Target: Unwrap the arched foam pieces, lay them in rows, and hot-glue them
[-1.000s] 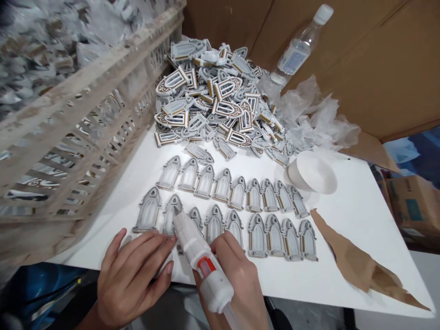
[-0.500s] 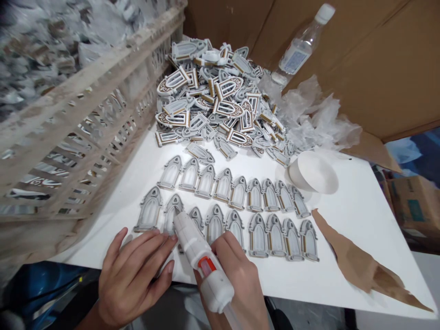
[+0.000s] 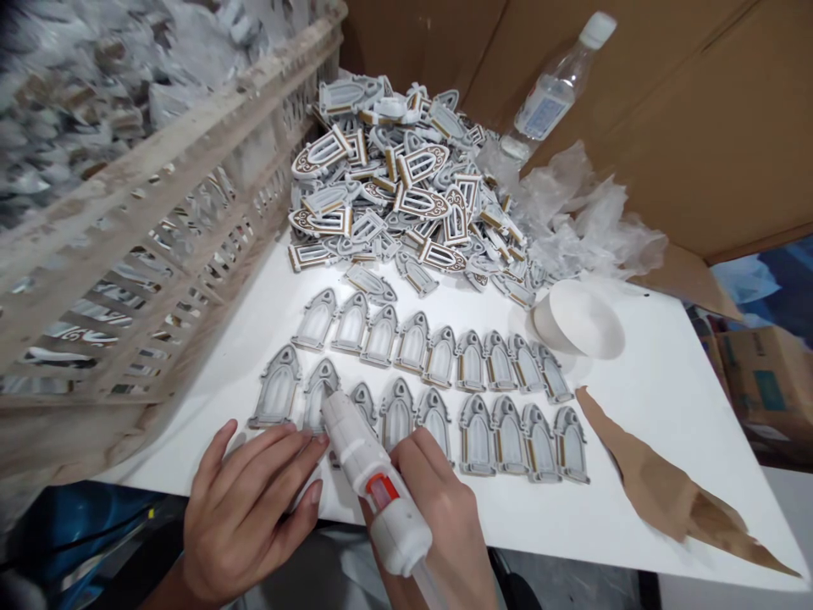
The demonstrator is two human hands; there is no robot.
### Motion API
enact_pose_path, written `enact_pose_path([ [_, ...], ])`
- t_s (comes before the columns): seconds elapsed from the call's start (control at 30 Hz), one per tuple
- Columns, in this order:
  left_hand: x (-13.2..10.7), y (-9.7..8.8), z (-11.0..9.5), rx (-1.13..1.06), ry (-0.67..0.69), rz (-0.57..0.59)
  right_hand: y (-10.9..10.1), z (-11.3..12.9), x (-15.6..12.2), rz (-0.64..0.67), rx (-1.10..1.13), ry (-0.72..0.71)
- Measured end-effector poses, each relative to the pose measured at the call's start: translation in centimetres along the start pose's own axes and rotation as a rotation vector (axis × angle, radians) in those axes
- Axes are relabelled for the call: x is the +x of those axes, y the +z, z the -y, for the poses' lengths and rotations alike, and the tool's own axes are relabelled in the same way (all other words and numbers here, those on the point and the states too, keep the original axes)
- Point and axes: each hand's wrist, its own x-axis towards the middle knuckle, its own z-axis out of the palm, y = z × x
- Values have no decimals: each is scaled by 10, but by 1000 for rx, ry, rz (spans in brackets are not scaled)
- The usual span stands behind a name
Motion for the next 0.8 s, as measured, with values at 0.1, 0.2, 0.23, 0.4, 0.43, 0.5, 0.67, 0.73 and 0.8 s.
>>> enact_pose_path([
  [0.1,0,0,0,-3,1,4,0,0,-1,-16,4,-8],
  [0.2,-1,0,1,-6,-4,7,1,0,-2,-24,44,-3],
  [0.23,-1,1,1,-7,-5,8,2,0,-3,-27,55,-8],
  [0.4,-3,1,0,-11,-13,11,1,-3,-1,-41,10,-85],
  [0.43,-3,1,0,-12,-13,11,1,-4,0,-44,-12,-110],
  [0.5,-2,1,0,-12,-15,12,0,-6,1,-69,-49,-151],
  [0.67,-1,1,0,-8,-20,23,2,-5,3,-115,-67,-150],
  [0.73,-1,1,1,-6,-23,24,3,-3,3,-122,-67,-150],
  [0.8,-3,1,1,-3,-24,27,3,0,4,-161,-66,-145],
])
